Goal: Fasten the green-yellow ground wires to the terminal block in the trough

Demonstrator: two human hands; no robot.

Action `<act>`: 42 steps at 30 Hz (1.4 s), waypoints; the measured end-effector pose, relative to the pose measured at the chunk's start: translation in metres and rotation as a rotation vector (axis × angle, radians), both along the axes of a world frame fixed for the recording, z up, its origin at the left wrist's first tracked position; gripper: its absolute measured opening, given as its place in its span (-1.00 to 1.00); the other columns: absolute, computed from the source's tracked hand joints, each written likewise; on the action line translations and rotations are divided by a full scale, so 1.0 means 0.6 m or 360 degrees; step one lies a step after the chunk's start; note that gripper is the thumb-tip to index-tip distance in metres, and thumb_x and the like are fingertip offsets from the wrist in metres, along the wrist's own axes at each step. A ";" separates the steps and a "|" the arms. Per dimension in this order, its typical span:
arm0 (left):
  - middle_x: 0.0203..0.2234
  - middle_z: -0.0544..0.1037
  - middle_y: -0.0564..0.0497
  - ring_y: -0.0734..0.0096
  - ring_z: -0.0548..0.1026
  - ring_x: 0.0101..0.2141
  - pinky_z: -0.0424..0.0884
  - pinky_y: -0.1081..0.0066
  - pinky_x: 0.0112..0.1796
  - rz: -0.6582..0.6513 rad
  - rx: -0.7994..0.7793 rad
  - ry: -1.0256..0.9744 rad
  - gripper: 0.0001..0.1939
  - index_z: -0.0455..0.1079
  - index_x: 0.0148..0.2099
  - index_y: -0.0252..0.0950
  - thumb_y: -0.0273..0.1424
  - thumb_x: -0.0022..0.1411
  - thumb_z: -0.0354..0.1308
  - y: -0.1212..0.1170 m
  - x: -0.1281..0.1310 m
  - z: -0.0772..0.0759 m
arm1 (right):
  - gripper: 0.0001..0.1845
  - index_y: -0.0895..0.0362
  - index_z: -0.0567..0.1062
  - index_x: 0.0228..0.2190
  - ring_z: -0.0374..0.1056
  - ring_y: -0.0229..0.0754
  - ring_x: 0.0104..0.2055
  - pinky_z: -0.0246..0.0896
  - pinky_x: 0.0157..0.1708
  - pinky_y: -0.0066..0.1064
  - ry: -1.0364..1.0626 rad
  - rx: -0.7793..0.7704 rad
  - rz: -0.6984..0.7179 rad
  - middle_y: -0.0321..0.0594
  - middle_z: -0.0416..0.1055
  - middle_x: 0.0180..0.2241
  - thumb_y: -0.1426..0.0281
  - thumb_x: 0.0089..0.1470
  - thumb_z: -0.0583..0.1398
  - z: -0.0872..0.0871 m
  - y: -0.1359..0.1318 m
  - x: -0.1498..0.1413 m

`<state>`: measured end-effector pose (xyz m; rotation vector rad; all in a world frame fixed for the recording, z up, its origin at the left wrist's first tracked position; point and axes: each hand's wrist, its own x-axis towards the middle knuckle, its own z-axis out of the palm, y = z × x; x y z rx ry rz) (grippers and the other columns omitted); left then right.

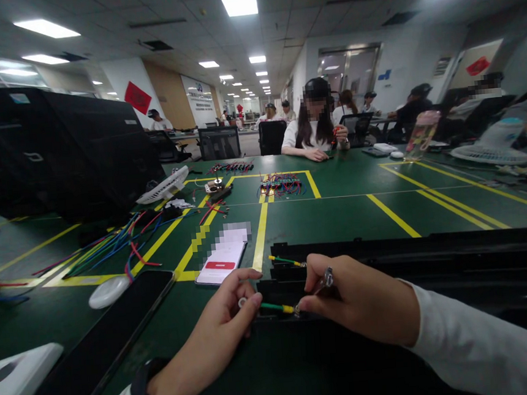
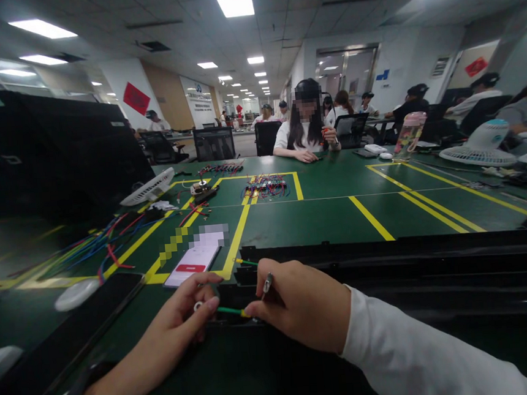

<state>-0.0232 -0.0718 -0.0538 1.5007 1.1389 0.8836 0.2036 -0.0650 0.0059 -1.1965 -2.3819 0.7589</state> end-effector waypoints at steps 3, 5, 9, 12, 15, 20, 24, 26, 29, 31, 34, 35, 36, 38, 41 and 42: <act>-0.52 0.25 0.19 0.58 0.25 -0.59 0.22 0.54 -0.57 0.0003 -0.0012 -0.0006 -0.67 0.10 0.03 -0.14 -0.24 0.22 -0.01 0.000 0.000 0.000 | -0.86 0.12 0.29 -0.41 0.25 -0.32 -0.52 0.01 -0.55 -0.50 -0.0046 0.0051 0.0000 -0.32 0.38 -0.53 0.32 0.04 0.14 -0.002 -0.001 -0.002; -0.52 0.25 0.19 0.58 0.25 -0.59 0.22 0.54 -0.57 0.0010 -0.0014 -0.0006 -0.67 0.10 0.02 -0.15 -0.24 0.23 -0.01 -0.001 0.000 0.002 | -0.89 0.11 0.29 -0.41 0.25 -0.32 -0.51 0.02 -0.53 -0.49 -0.0067 0.0075 -0.0004 -0.32 0.38 -0.51 0.35 0.04 0.13 -0.004 -0.002 -0.003; -0.53 0.26 0.19 0.59 0.25 -0.59 0.21 0.55 -0.59 0.0017 -0.0018 -0.0022 -0.66 0.09 0.02 -0.17 -0.24 0.22 -0.01 -0.004 0.000 0.004 | -0.94 0.11 0.28 -0.40 0.24 -0.32 -0.50 0.03 -0.52 -0.49 -0.0075 0.0071 0.0005 -0.33 0.37 -0.50 0.39 0.05 0.11 -0.004 -0.004 -0.003; -0.54 0.27 0.19 0.60 0.25 -0.60 0.19 0.56 -0.59 0.0023 -0.0016 -0.0033 -0.67 0.09 0.01 -0.17 -0.25 0.22 0.00 -0.005 0.000 0.004 | -0.96 0.11 0.29 -0.39 0.23 -0.33 -0.48 0.04 -0.50 -0.49 -0.0058 0.0027 0.0030 -0.34 0.37 -0.49 0.41 0.05 0.10 0.000 -0.003 -0.001; -0.54 0.28 0.20 0.61 0.25 -0.61 0.19 0.57 -0.60 0.0025 -0.0013 -0.0049 -0.68 0.09 0.00 -0.16 -0.26 0.22 0.01 -0.005 0.000 0.002 | -0.98 0.11 0.31 -0.40 0.22 -0.34 -0.48 0.05 -0.49 -0.51 -0.0036 -0.0047 0.0068 -0.36 0.35 -0.49 0.42 0.05 0.10 0.005 -0.001 0.002; -0.57 0.26 0.21 0.61 0.22 -0.62 0.16 0.60 -0.62 0.0003 -0.0011 -0.0085 -0.74 0.08 -0.07 -0.16 -0.27 0.22 0.01 0.000 0.002 -0.001 | -0.98 0.11 0.33 -0.40 0.21 -0.36 -0.45 0.08 -0.46 -0.52 -0.0007 -0.0124 0.0123 -0.38 0.33 -0.48 0.42 0.06 0.11 0.006 0.001 0.007; -0.57 0.25 0.22 0.63 0.19 -0.63 0.16 0.62 -0.64 -0.0019 -0.0001 -0.0106 -0.80 0.07 -0.16 -0.17 -0.29 0.21 0.02 0.003 0.002 -0.003 | -0.98 0.10 0.34 -0.40 0.24 -0.35 -0.40 0.11 -0.41 -0.51 0.0008 -0.0140 0.0167 -0.37 0.35 -0.44 0.44 0.06 0.11 0.005 0.002 0.010; -0.56 0.24 0.22 0.63 0.19 -0.62 0.17 0.62 -0.64 -0.0009 0.0008 -0.0108 -0.81 0.07 -0.19 -0.18 -0.30 0.21 0.03 0.004 0.003 -0.004 | -0.98 0.10 0.35 -0.40 0.25 -0.34 -0.39 0.11 -0.40 -0.50 0.0022 -0.0131 0.0178 -0.37 0.36 -0.43 0.44 0.06 0.11 0.005 0.003 0.011; -0.55 0.23 0.22 0.63 0.19 -0.61 0.18 0.63 -0.64 -0.0003 0.0006 -0.0118 -0.82 0.08 -0.22 -0.19 -0.31 0.21 0.04 0.003 0.003 -0.004 | -0.93 0.11 0.32 -0.39 0.24 -0.35 -0.46 0.11 -0.48 -0.52 0.0096 -0.0159 0.0090 -0.36 0.33 -0.49 0.37 0.09 0.10 0.008 0.005 0.011; -0.55 0.23 0.21 0.63 0.19 -0.61 0.18 0.63 -0.64 -0.0012 -0.0002 -0.0120 -0.83 0.08 -0.23 -0.19 -0.31 0.21 0.03 0.003 0.003 -0.002 | -0.86 0.12 0.29 -0.39 0.21 -0.35 -0.52 0.08 -0.55 -0.54 0.0154 -0.0168 -0.0008 -0.37 0.30 -0.55 0.30 0.10 0.09 0.009 0.006 0.010; -0.54 0.24 0.20 0.63 0.19 -0.61 0.19 0.62 -0.63 -0.0013 -0.0009 -0.0119 -0.84 0.09 -0.24 -0.20 -0.31 0.20 0.03 0.001 0.004 0.001 | -0.80 0.12 0.27 -0.41 0.17 -0.36 -0.57 0.03 -0.61 -0.54 0.0181 -0.0140 -0.0057 -0.39 0.26 -0.60 0.25 0.09 0.10 0.008 0.005 0.008; -0.53 0.24 0.20 0.63 0.19 -0.60 0.19 0.62 -0.63 -0.0012 -0.0011 -0.0121 -0.83 0.09 -0.24 -0.20 -0.31 0.20 0.04 0.001 0.004 0.001 | -0.79 0.12 0.26 -0.42 0.16 -0.36 -0.58 0.02 -0.61 -0.54 0.0173 -0.0129 -0.0043 -0.39 0.26 -0.60 0.24 0.09 0.10 0.006 0.004 0.007; -0.54 0.24 0.20 0.62 0.19 -0.61 0.19 0.62 -0.63 -0.0009 -0.0013 -0.0123 -0.83 0.09 -0.24 -0.20 -0.31 0.20 0.04 0.001 0.004 0.001 | -0.79 0.12 0.26 -0.42 0.16 -0.37 -0.58 0.01 -0.61 -0.54 0.0156 -0.0113 -0.0028 -0.38 0.27 -0.59 0.23 0.08 0.10 0.005 0.003 0.006; -0.54 0.23 0.20 0.62 0.19 -0.61 0.19 0.62 -0.63 -0.0002 -0.0016 -0.0114 -0.83 0.09 -0.24 -0.20 -0.31 0.19 0.05 0.000 0.004 0.001 | -0.79 0.12 0.28 -0.42 0.18 -0.36 -0.56 0.00 -0.60 -0.53 0.0092 -0.0053 -0.0013 -0.37 0.31 -0.57 0.23 0.08 0.11 0.001 0.001 0.002; -0.54 0.23 0.20 0.63 0.19 -0.61 0.19 0.62 -0.63 0.0000 -0.0002 -0.0100 -0.84 0.09 -0.25 -0.20 -0.30 0.20 0.04 0.000 0.003 0.001 | -0.81 0.11 0.30 -0.42 0.20 -0.34 -0.54 -0.01 -0.58 -0.51 -0.0016 0.0047 -0.0040 -0.36 0.34 -0.55 0.25 0.05 0.14 -0.004 -0.002 -0.002; -0.54 0.23 0.20 0.63 0.19 -0.61 0.19 0.62 -0.63 -0.0005 0.0000 -0.0103 -0.84 0.09 -0.25 -0.21 -0.30 0.21 0.03 0.001 0.003 0.000 | -0.82 0.11 0.30 -0.43 0.21 -0.34 -0.54 -0.01 -0.57 -0.51 -0.0038 0.0063 -0.0042 -0.36 0.34 -0.55 0.25 0.04 0.15 -0.005 -0.003 -0.003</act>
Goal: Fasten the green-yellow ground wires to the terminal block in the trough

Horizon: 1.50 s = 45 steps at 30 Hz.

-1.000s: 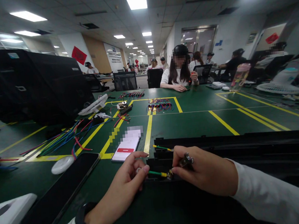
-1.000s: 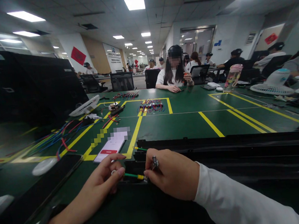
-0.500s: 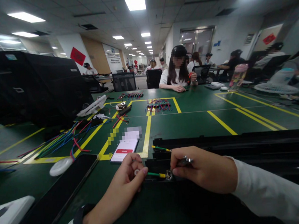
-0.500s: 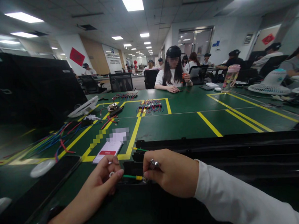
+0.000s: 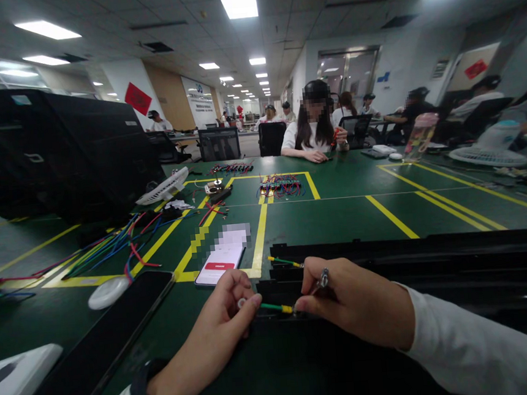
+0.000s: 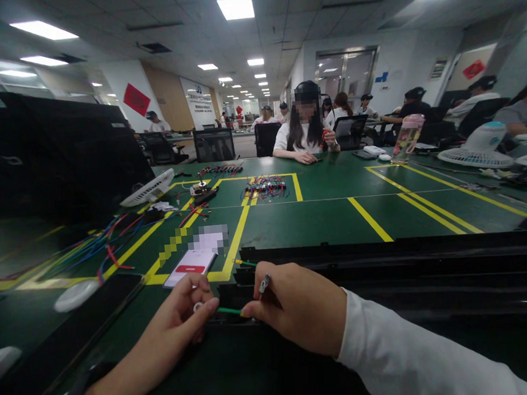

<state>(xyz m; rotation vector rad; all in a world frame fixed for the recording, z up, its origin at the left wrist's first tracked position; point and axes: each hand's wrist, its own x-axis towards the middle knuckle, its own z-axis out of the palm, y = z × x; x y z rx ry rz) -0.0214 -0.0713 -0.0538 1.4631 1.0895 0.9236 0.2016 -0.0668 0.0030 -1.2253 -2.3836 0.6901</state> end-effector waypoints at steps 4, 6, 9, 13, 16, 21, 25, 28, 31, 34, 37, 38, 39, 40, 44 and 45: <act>-0.55 0.23 0.22 0.65 0.19 -0.63 0.17 0.63 -0.65 -0.0013 0.0008 -0.0032 -0.84 0.09 -0.25 -0.20 -0.31 0.21 0.03 0.003 -0.002 -0.004 | -0.89 0.12 0.32 -0.42 0.22 -0.34 -0.51 0.00 -0.53 -0.51 -0.0004 0.0021 0.0027 -0.34 0.36 -0.52 0.34 0.05 0.14 0.000 -0.002 -0.001; -0.56 0.23 0.22 0.66 0.18 -0.64 0.15 0.63 -0.66 -0.0016 0.0014 -0.0033 -0.84 0.09 -0.25 -0.20 -0.31 0.21 0.03 0.003 -0.002 -0.005 | -0.92 0.13 0.32 -0.41 0.22 -0.35 -0.52 0.01 -0.53 -0.51 0.0002 0.0014 0.0049 -0.34 0.36 -0.53 0.37 0.06 0.12 0.001 -0.002 0.000; -0.56 0.24 0.22 0.66 0.19 -0.64 0.15 0.63 -0.65 -0.0012 0.0012 -0.0035 -0.84 0.09 -0.25 -0.20 -0.32 0.21 0.04 0.002 -0.002 -0.005 | -0.94 0.13 0.33 -0.39 0.21 -0.35 -0.51 0.03 -0.52 -0.51 0.0004 -0.0018 0.0078 -0.34 0.35 -0.52 0.39 0.07 0.10 0.003 -0.002 0.002; -0.56 0.22 0.22 0.65 0.18 -0.63 0.16 0.63 -0.64 -0.0017 -0.0009 -0.0043 -0.85 0.09 -0.26 -0.21 -0.32 0.21 0.03 -0.002 -0.001 0.000 | -0.95 0.13 0.33 -0.39 0.20 -0.36 -0.49 0.06 -0.50 -0.52 0.0039 -0.0106 0.0117 -0.35 0.35 -0.51 0.41 0.07 0.09 0.008 -0.001 0.004; -0.56 0.20 0.22 0.65 0.17 -0.62 0.16 0.63 -0.65 -0.0025 0.0003 -0.0049 -0.85 0.10 -0.27 -0.21 -0.31 0.21 0.03 -0.003 -0.001 -0.001 | -0.95 0.13 0.34 -0.38 0.20 -0.36 -0.48 0.07 -0.49 -0.53 0.0059 -0.0172 0.0144 -0.35 0.34 -0.50 0.42 0.07 0.09 0.012 0.000 0.005; -0.56 0.21 0.22 0.65 0.17 -0.63 0.16 0.63 -0.65 -0.0023 0.0017 -0.0046 -0.85 0.10 -0.27 -0.21 -0.31 0.21 0.03 0.000 -0.001 -0.003 | -0.95 0.13 0.36 -0.39 0.22 -0.35 -0.44 0.09 -0.45 -0.52 0.0077 -0.0199 0.0183 -0.35 0.34 -0.47 0.44 0.07 0.09 0.015 0.003 0.008; -0.57 0.22 0.21 0.63 0.18 -0.63 0.16 0.61 -0.64 -0.0018 0.0007 -0.0043 -0.85 0.11 -0.28 -0.22 -0.30 0.21 0.02 -0.002 0.001 0.002 | -0.95 0.13 0.35 -0.39 0.24 -0.33 -0.43 0.11 -0.45 -0.51 0.0133 -0.0183 0.0170 -0.33 0.34 -0.46 0.44 0.09 0.08 0.018 0.003 0.009; -0.56 0.22 0.20 0.62 0.19 -0.61 0.18 0.61 -0.64 -0.0014 0.0005 -0.0045 -0.85 0.11 -0.27 -0.22 -0.29 0.20 0.03 -0.003 0.001 0.006 | -0.93 0.14 0.32 -0.37 0.26 -0.32 -0.46 0.12 -0.48 -0.50 0.0190 -0.0157 0.0075 -0.31 0.35 -0.49 0.39 0.10 0.08 0.021 0.003 0.009; -0.55 0.22 0.20 0.62 0.18 -0.60 0.18 0.61 -0.63 -0.0010 0.0009 -0.0034 -0.85 0.10 -0.27 -0.21 -0.30 0.21 0.02 -0.003 0.001 0.006 | -0.89 0.14 0.31 -0.39 0.26 -0.32 -0.49 0.11 -0.52 -0.51 0.0169 -0.0143 0.0035 -0.32 0.35 -0.52 0.35 0.09 0.09 0.021 0.003 0.010; -0.55 0.21 0.21 0.63 0.18 -0.61 0.17 0.61 -0.63 -0.0028 0.0006 -0.0022 -0.86 0.10 -0.26 -0.21 -0.30 0.23 0.01 -0.002 0.000 0.002 | -0.84 0.14 0.31 -0.39 0.23 -0.34 -0.53 0.07 -0.57 -0.53 0.0128 -0.0180 0.0037 -0.33 0.34 -0.54 0.29 0.08 0.11 0.015 0.003 0.009; -0.56 0.20 0.21 0.63 0.17 -0.61 0.16 0.62 -0.63 -0.0032 0.0013 -0.0027 -0.86 0.09 -0.26 -0.21 -0.30 0.23 0.01 -0.001 -0.001 0.000 | -0.82 0.14 0.31 -0.39 0.22 -0.35 -0.53 0.05 -0.57 -0.53 0.0105 -0.0167 0.0052 -0.34 0.33 -0.54 0.28 0.07 0.12 0.008 0.001 0.006; -0.56 0.20 0.21 0.63 0.17 -0.61 0.16 0.61 -0.63 -0.0030 0.0013 -0.0031 -0.86 0.09 -0.26 -0.21 -0.30 0.23 0.00 -0.001 -0.001 0.000 | -0.83 0.14 0.31 -0.39 0.22 -0.34 -0.53 0.05 -0.56 -0.53 0.0098 -0.0143 0.0053 -0.33 0.34 -0.54 0.29 0.07 0.12 0.007 0.000 0.005; -0.56 0.20 0.21 0.63 0.17 -0.61 0.17 0.61 -0.63 -0.0029 0.0014 -0.0037 -0.86 0.09 -0.26 -0.21 -0.30 0.23 0.00 -0.002 -0.001 0.000 | -0.85 0.15 0.32 -0.39 0.23 -0.34 -0.51 0.05 -0.55 -0.52 0.0089 -0.0118 0.0054 -0.33 0.34 -0.53 0.30 0.07 0.12 0.007 -0.001 0.004; -0.55 0.20 0.21 0.63 0.17 -0.61 0.17 0.61 -0.63 -0.0031 0.0013 -0.0038 -0.86 0.09 -0.26 -0.21 -0.30 0.23 0.00 -0.002 -0.001 0.001 | -0.87 0.15 0.32 -0.40 0.23 -0.34 -0.51 0.05 -0.54 -0.52 0.0082 -0.0092 0.0054 -0.32 0.35 -0.53 0.33 0.07 0.11 0.007 -0.001 0.003; -0.55 0.21 0.20 0.63 0.18 -0.61 0.17 0.60 -0.63 -0.0033 0.0023 -0.0028 -0.86 0.10 -0.27 -0.22 -0.30 0.23 0.00 -0.004 0.000 0.005 | -0.93 0.15 0.34 -0.39 0.23 -0.34 -0.50 0.06 -0.50 -0.50 0.0040 -0.0053 0.0070 -0.31 0.36 -0.51 0.41 0.07 0.09 0.010 -0.003 0.003; -0.55 0.21 0.20 0.62 0.18 -0.61 0.17 0.60 -0.62 -0.0033 0.0023 -0.0025 -0.86 0.11 -0.27 -0.23 -0.30 0.23 0.00 -0.004 0.000 0.006 | -0.94 0.15 0.35 -0.39 0.24 -0.33 -0.49 0.07 -0.49 -0.49 0.0035 -0.0054 0.0071 -0.30 0.37 -0.50 0.42 0.07 0.09 0.011 -0.002 0.003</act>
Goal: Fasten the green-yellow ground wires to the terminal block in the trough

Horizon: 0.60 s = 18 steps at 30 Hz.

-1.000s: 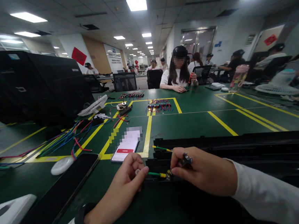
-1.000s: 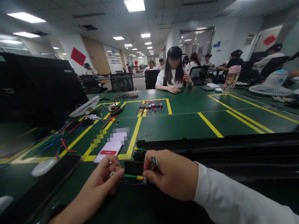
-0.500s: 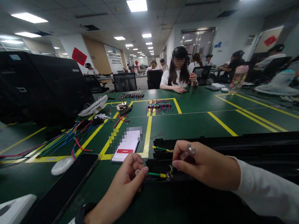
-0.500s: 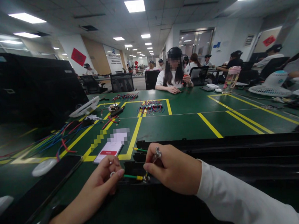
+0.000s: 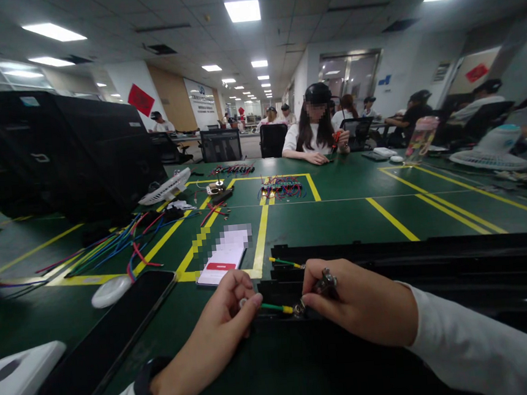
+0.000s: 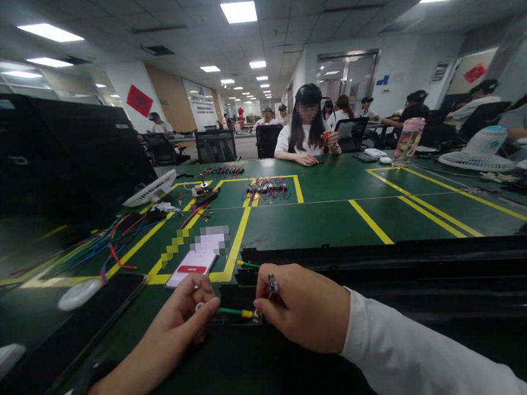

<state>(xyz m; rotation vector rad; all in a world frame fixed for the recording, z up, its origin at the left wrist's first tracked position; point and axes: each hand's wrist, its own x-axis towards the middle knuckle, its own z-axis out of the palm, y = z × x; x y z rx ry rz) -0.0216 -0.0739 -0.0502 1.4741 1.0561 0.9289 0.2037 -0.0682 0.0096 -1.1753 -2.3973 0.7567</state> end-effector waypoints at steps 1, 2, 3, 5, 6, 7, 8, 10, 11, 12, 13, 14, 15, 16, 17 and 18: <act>-0.55 0.22 0.19 0.62 0.18 -0.61 0.17 0.60 -0.62 -0.0001 -0.0002 0.0001 -0.86 0.11 -0.27 -0.23 -0.30 0.23 0.00 0.000 0.000 0.001 | -0.95 0.15 0.35 -0.39 0.24 -0.33 -0.48 0.08 -0.48 -0.49 -0.0004 -0.0004 0.0002 -0.30 0.37 -0.50 0.43 0.06 0.09 0.000 0.000 0.000; -0.55 0.22 0.19 0.62 0.19 -0.61 0.17 0.60 -0.62 -0.0002 -0.0005 0.0000 -0.86 0.11 -0.27 -0.22 -0.30 0.23 0.00 0.000 0.000 0.001 | -0.95 0.15 0.35 -0.39 0.25 -0.32 -0.47 0.08 -0.48 -0.49 -0.0006 -0.0013 0.0004 -0.30 0.37 -0.49 0.43 0.06 0.09 0.000 0.001 0.001; -0.55 0.22 0.20 0.62 0.19 -0.61 0.17 0.60 -0.62 -0.0002 -0.0010 0.0000 -0.86 0.11 -0.27 -0.22 -0.30 0.22 0.00 0.000 0.000 0.001 | -0.95 0.14 0.35 -0.39 0.25 -0.32 -0.47 0.09 -0.47 -0.49 -0.0004 -0.0020 0.0004 -0.30 0.37 -0.49 0.42 0.06 0.09 0.000 0.001 0.001; -0.55 0.22 0.20 0.62 0.19 -0.61 0.16 0.60 -0.62 0.0005 -0.0016 0.0000 -0.86 0.11 -0.26 -0.22 -0.30 0.22 0.01 0.000 0.000 0.001 | -0.95 0.14 0.36 -0.39 0.25 -0.32 -0.46 0.09 -0.46 -0.48 0.0001 -0.0036 0.0006 -0.30 0.37 -0.48 0.42 0.06 0.09 0.000 0.002 0.001; -0.55 0.22 0.20 0.63 0.19 -0.61 0.16 0.60 -0.62 0.0010 -0.0019 -0.0001 -0.86 0.11 -0.26 -0.22 -0.30 0.22 0.01 0.000 0.000 0.000 | -0.94 0.14 0.36 -0.39 0.25 -0.32 -0.46 0.09 -0.46 -0.48 0.0003 -0.0047 0.0011 -0.30 0.37 -0.48 0.43 0.06 0.09 0.001 0.002 0.001; -0.55 0.22 0.20 0.63 0.19 -0.62 0.16 0.60 -0.63 0.0015 -0.0022 -0.0003 -0.86 0.12 -0.26 -0.22 -0.30 0.21 0.01 0.000 0.000 0.000 | -0.94 0.14 0.36 -0.40 0.24 -0.32 -0.46 0.09 -0.46 -0.49 0.0006 -0.0057 0.0018 -0.31 0.37 -0.49 0.43 0.06 0.09 0.001 0.002 0.001; -0.55 0.22 0.20 0.63 0.19 -0.62 0.16 0.60 -0.63 0.0018 -0.0022 -0.0009 -0.85 0.12 -0.26 -0.22 -0.29 0.21 0.02 0.000 0.000 0.000 | -0.94 0.14 0.37 -0.40 0.24 -0.32 -0.46 0.09 -0.46 -0.49 0.0008 -0.0065 0.0026 -0.31 0.36 -0.49 0.43 0.07 0.09 0.001 0.003 0.002; -0.55 0.21 0.20 0.63 0.19 -0.62 0.16 0.61 -0.63 0.0018 -0.0026 -0.0025 -0.85 0.11 -0.27 -0.22 -0.29 0.21 0.02 0.000 0.000 -0.001 | -0.93 0.14 0.37 -0.40 0.23 -0.32 -0.45 0.09 -0.46 -0.49 0.0005 -0.0078 0.0058 -0.31 0.35 -0.48 0.43 0.07 0.09 0.003 0.004 0.003; -0.56 0.21 0.20 0.63 0.19 -0.62 0.16 0.61 -0.63 0.0015 -0.0029 -0.0030 -0.84 0.11 -0.27 -0.22 -0.29 0.21 0.02 0.000 0.000 -0.001 | -0.93 0.13 0.38 -0.40 0.23 -0.32 -0.44 0.09 -0.45 -0.49 0.0003 -0.0086 0.0078 -0.31 0.35 -0.48 0.43 0.08 0.09 0.005 0.004 0.003; -0.55 0.21 0.20 0.63 0.19 -0.62 0.17 0.61 -0.63 0.0013 -0.0031 -0.0035 -0.84 0.11 -0.27 -0.22 -0.29 0.21 0.02 0.001 0.000 -0.002 | -0.92 0.13 0.38 -0.40 0.24 -0.32 -0.44 0.10 -0.45 -0.49 0.0009 -0.0103 0.0091 -0.32 0.35 -0.47 0.42 0.08 0.09 0.006 0.005 0.004; -0.55 0.22 0.20 0.63 0.19 -0.62 0.17 0.61 -0.63 0.0010 -0.0032 -0.0038 -0.84 0.11 -0.26 -0.22 -0.29 0.21 0.02 0.001 -0.001 -0.002 | -0.93 0.13 0.37 -0.40 0.24 -0.32 -0.43 0.10 -0.45 -0.49 0.0027 -0.0127 0.0090 -0.31 0.35 -0.47 0.42 0.08 0.09 0.008 0.005 0.004; -0.55 0.22 0.20 0.63 0.19 -0.61 0.17 0.61 -0.63 0.0007 -0.0031 -0.0038 -0.84 0.10 -0.26 -0.22 -0.29 0.21 0.02 0.002 -0.001 -0.003 | -0.93 0.13 0.36 -0.39 0.25 -0.32 -0.44 0.11 -0.46 -0.50 0.0058 -0.0151 0.0071 -0.31 0.36 -0.46 0.41 0.09 0.08 0.009 0.005 0.005; -0.55 0.22 0.20 0.63 0.19 -0.61 0.18 0.61 -0.63 0.0004 -0.0028 -0.0037 -0.85 0.10 -0.26 -0.21 -0.29 0.21 0.02 0.002 -0.001 -0.004 | -0.93 0.13 0.35 -0.38 0.25 -0.32 -0.44 0.12 -0.46 -0.50 0.0095 -0.0167 0.0037 -0.31 0.36 -0.46 0.39 0.10 0.08 0.011 0.005 0.005; -0.55 0.22 0.20 0.62 0.19 -0.62 0.18 0.61 -0.63 0.0003 -0.0024 -0.0034 -0.84 0.10 -0.26 -0.21 -0.29 0.21 0.02 0.003 -0.001 -0.004 | -0.92 0.13 0.33 -0.37 0.26 -0.32 -0.44 0.13 -0.46 -0.50 0.0130 -0.0173 -0.0006 -0.31 0.36 -0.46 0.38 0.11 0.07 0.012 0.005 0.005; -0.55 0.22 0.20 0.63 0.19 -0.62 0.18 0.61 -0.63 0.0000 -0.0023 -0.0030 -0.85 0.10 -0.25 -0.21 -0.29 0.21 0.02 0.003 -0.001 -0.005 | -0.91 0.13 0.31 -0.36 0.27 -0.32 -0.45 0.13 -0.47 -0.50 0.0152 -0.0164 -0.0048 -0.31 0.37 -0.47 0.37 0.11 0.06 0.013 0.004 0.006; -0.55 0.23 0.20 0.63 0.19 -0.62 0.18 0.60 -0.63 -0.0001 -0.0023 -0.0024 -0.85 0.10 -0.25 -0.21 -0.29 0.22 0.02 0.003 -0.001 -0.005 | -0.90 0.13 0.30 -0.35 0.27 -0.32 -0.46 0.13 -0.48 -0.50 0.0155 -0.0142 -0.0079 -0.31 0.37 -0.48 0.35 0.12 0.05 0.014 0.004 0.005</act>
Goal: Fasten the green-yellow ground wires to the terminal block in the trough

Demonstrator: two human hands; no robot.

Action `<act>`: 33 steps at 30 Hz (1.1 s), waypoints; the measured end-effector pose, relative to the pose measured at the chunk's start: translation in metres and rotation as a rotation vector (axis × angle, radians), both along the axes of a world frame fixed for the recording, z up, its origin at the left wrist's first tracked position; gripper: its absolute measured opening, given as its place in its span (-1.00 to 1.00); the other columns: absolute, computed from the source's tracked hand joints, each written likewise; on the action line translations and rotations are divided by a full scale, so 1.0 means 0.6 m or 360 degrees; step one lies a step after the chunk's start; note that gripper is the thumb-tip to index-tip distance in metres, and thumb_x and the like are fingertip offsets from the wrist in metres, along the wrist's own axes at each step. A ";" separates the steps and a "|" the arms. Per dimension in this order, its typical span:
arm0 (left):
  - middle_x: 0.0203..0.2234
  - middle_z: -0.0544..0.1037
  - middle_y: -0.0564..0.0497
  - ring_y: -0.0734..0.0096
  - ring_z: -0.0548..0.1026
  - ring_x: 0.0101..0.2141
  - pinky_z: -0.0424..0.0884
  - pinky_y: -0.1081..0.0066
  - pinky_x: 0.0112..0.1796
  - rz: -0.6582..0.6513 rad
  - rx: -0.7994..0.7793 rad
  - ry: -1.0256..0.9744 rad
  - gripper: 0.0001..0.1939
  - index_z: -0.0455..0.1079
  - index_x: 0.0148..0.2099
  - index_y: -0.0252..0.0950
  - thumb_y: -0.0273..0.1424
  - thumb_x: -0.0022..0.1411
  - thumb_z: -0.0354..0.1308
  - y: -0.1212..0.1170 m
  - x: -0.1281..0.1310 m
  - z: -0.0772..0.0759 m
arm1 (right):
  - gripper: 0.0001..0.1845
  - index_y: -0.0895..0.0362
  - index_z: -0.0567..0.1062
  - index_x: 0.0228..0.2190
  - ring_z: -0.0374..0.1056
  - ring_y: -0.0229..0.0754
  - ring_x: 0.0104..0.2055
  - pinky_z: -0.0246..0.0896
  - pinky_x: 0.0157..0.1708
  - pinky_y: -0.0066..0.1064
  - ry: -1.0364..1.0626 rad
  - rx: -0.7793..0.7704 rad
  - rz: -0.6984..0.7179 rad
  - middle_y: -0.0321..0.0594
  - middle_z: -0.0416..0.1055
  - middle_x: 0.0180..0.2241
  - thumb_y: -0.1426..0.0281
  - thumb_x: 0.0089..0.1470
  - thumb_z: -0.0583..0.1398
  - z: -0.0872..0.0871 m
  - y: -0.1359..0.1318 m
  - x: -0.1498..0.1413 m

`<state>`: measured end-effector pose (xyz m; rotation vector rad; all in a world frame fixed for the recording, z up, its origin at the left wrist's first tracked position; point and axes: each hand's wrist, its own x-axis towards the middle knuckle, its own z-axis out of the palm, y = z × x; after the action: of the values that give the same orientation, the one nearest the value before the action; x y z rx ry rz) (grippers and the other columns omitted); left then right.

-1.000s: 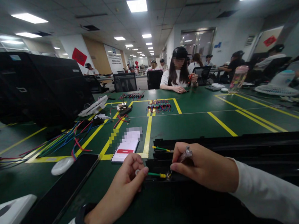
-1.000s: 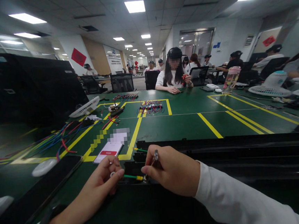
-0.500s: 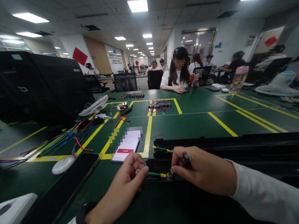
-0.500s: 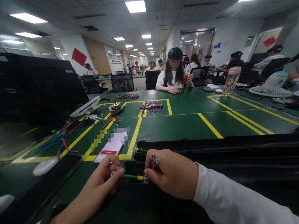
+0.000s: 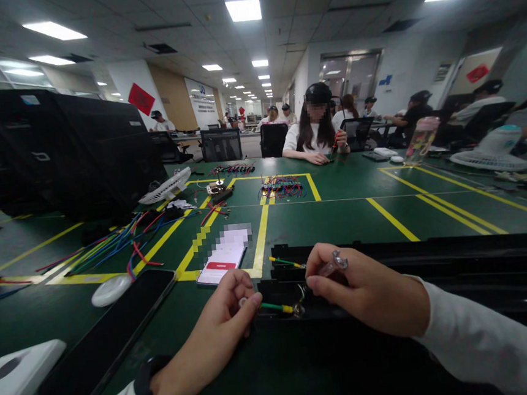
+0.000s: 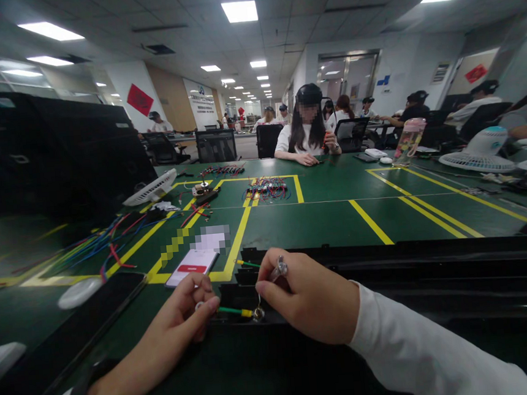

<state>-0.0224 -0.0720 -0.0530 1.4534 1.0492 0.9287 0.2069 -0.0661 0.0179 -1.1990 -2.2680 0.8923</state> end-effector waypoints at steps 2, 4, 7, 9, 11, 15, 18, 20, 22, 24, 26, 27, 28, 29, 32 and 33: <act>-0.55 0.23 0.20 0.62 0.19 -0.62 0.17 0.60 -0.62 0.0005 -0.0005 0.0004 -0.85 0.11 -0.25 -0.21 -0.29 0.22 0.01 0.000 0.000 0.001 | -0.87 0.13 0.28 -0.36 0.25 -0.32 -0.50 0.10 -0.52 -0.50 -0.0030 0.0044 -0.0029 -0.32 0.35 -0.51 0.31 0.12 0.05 0.000 -0.001 -0.001; -0.55 0.23 0.20 0.62 0.18 -0.62 0.18 0.60 -0.62 0.0015 -0.0013 -0.0005 -0.85 0.12 -0.26 -0.20 -0.28 0.21 0.02 -0.001 0.000 0.001 | -0.83 0.14 0.27 -0.38 0.22 -0.33 -0.54 0.07 -0.56 -0.50 -0.0061 0.0081 -0.0032 -0.33 0.33 -0.55 0.28 0.11 0.07 -0.003 -0.001 -0.003; -0.55 0.22 0.20 0.61 0.18 -0.61 0.19 0.60 -0.62 0.0018 -0.0018 -0.0012 -0.85 0.13 -0.26 -0.20 -0.27 0.20 0.02 -0.001 0.000 0.001 | -0.81 0.15 0.28 -0.40 0.22 -0.34 -0.55 0.03 -0.57 -0.51 -0.0087 0.0114 -0.0011 -0.33 0.33 -0.56 0.26 0.10 0.09 -0.010 -0.002 -0.007; -0.54 0.22 0.20 0.61 0.19 -0.60 0.19 0.60 -0.62 0.0025 0.0001 -0.0002 -0.85 0.13 -0.26 -0.21 -0.27 0.20 0.02 -0.002 0.000 0.001 | -0.81 0.15 0.29 -0.40 0.22 -0.34 -0.55 0.00 -0.58 -0.51 -0.0115 0.0133 0.0000 -0.33 0.34 -0.56 0.27 0.09 0.10 -0.015 -0.003 -0.010; -0.54 0.21 0.19 0.61 0.19 -0.60 0.19 0.60 -0.62 0.0032 0.0021 0.0007 -0.85 0.13 -0.26 -0.21 -0.28 0.21 0.02 -0.002 0.000 0.001 | -0.83 0.15 0.29 -0.40 0.22 -0.34 -0.55 -0.01 -0.57 -0.51 -0.0146 0.0163 -0.0005 -0.33 0.33 -0.57 0.29 0.09 0.10 -0.017 -0.004 -0.011; -0.54 0.21 0.19 0.61 0.19 -0.60 0.19 0.60 -0.62 0.0017 0.0015 0.0016 -0.86 0.12 -0.26 -0.22 -0.29 0.22 0.01 -0.003 0.000 0.003 | -0.86 0.14 0.30 -0.39 0.23 -0.34 -0.53 0.01 -0.56 -0.50 -0.0175 0.0164 0.0003 -0.32 0.35 -0.53 0.31 0.10 0.09 -0.013 -0.006 -0.010; -0.55 0.21 0.20 0.62 0.19 -0.61 0.18 0.61 -0.62 -0.0002 0.0013 0.0016 -0.87 0.10 -0.26 -0.21 -0.31 0.23 0.00 -0.003 0.000 0.004 | -0.87 0.14 0.30 -0.38 0.23 -0.34 -0.52 0.04 -0.54 -0.50 -0.0177 0.0133 0.0034 -0.32 0.35 -0.52 0.33 0.11 0.07 -0.008 -0.006 -0.007; -0.54 0.20 0.20 0.63 0.18 -0.60 0.18 0.61 -0.62 -0.0009 0.0012 0.0009 -0.87 0.10 -0.26 -0.21 -0.31 0.24 -0.01 -0.003 0.000 0.004 | -0.88 0.14 0.30 -0.38 0.23 -0.33 -0.51 0.05 -0.53 -0.50 -0.0179 0.0119 0.0055 -0.31 0.36 -0.51 0.34 0.11 0.07 -0.007 -0.005 -0.007; -0.54 0.21 0.20 0.62 0.19 -0.60 0.19 0.60 -0.61 -0.0011 0.0008 0.0001 -0.88 0.10 -0.26 -0.21 -0.31 0.24 -0.01 -0.003 0.000 0.004 | -0.89 0.14 0.30 -0.38 0.23 -0.33 -0.51 0.05 -0.53 -0.50 -0.0183 0.0108 0.0067 -0.31 0.36 -0.51 0.35 0.11 0.06 -0.009 -0.004 -0.007; -0.53 0.21 0.20 0.61 0.19 -0.59 0.20 0.60 -0.61 -0.0012 0.0009 -0.0007 -0.88 0.10 -0.26 -0.20 -0.30 0.24 -0.02 -0.003 0.000 0.005 | -0.90 0.14 0.31 -0.38 0.23 -0.34 -0.51 0.04 -0.53 -0.50 -0.0189 0.0110 0.0076 -0.31 0.35 -0.52 0.37 0.11 0.06 -0.011 -0.003 -0.008; -0.53 0.21 0.20 0.62 0.19 -0.59 0.20 0.60 -0.61 -0.0017 0.0014 -0.0004 -0.88 0.09 -0.26 -0.20 -0.30 0.24 -0.02 -0.004 0.000 0.005 | -0.91 0.14 0.31 -0.38 0.21 -0.34 -0.51 0.04 -0.53 -0.50 -0.0196 0.0125 0.0079 -0.33 0.34 -0.52 0.38 0.11 0.05 -0.011 -0.003 -0.008; -0.53 0.21 0.20 0.62 0.19 -0.59 0.20 0.60 -0.61 -0.0017 0.0019 0.0002 -0.88 0.09 -0.26 -0.20 -0.30 0.24 -0.02 -0.004 -0.001 0.004 | -0.92 0.14 0.32 -0.38 0.20 -0.35 -0.51 0.04 -0.52 -0.51 -0.0198 0.0129 0.0082 -0.33 0.34 -0.52 0.39 0.11 0.05 -0.011 -0.003 -0.008; -0.53 0.21 0.20 0.62 0.19 -0.59 0.21 0.60 -0.61 -0.0013 0.0023 0.0010 -0.88 0.09 -0.26 -0.20 -0.30 0.24 -0.02 -0.004 -0.001 0.004 | -0.92 0.13 0.33 -0.38 0.20 -0.35 -0.51 0.05 -0.51 -0.51 -0.0198 0.0125 0.0089 -0.34 0.34 -0.52 0.39 0.11 0.06 -0.010 -0.003 -0.008; -0.52 0.21 0.19 0.62 0.19 -0.59 0.21 0.60 -0.61 -0.0011 0.0025 0.0022 -0.87 0.10 -0.26 -0.21 -0.30 0.24 -0.01 -0.004 -0.001 0.003 | -0.92 0.13 0.33 -0.38 0.20 -0.35 -0.50 0.05 -0.51 -0.51 -0.0193 0.0114 0.0099 -0.34 0.34 -0.51 0.40 0.11 0.06 -0.008 -0.002 -0.007; -0.54 0.21 0.20 0.62 0.18 -0.60 0.19 0.61 -0.63 0.0002 0.0031 0.0030 -0.87 0.09 -0.26 -0.21 -0.30 0.24 -0.01 -0.003 -0.002 0.000 | -0.92 0.13 0.36 -0.39 0.22 -0.34 -0.46 0.08 -0.46 -0.50 -0.0169 0.0086 0.0164 -0.34 0.34 -0.49 0.41 0.10 0.08 -0.005 -0.001 -0.005; -0.54 0.21 0.20 0.63 0.18 -0.61 0.18 0.61 -0.63 -0.0001 0.0026 0.0030 -0.87 0.09 -0.26 -0.21 -0.30 0.24 -0.01 -0.003 -0.002 0.000 | -0.92 0.13 0.37 -0.40 0.23 -0.34 -0.44 0.09 -0.44 -0.50 -0.0161 0.0090 0.0188 -0.34 0.35 -0.48 0.41 0.09 0.08 -0.005 0.000 -0.004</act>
<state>-0.0233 -0.0735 -0.0531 1.4784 1.0572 0.9266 0.2047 -0.0661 0.0146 -1.1187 -2.4498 0.8209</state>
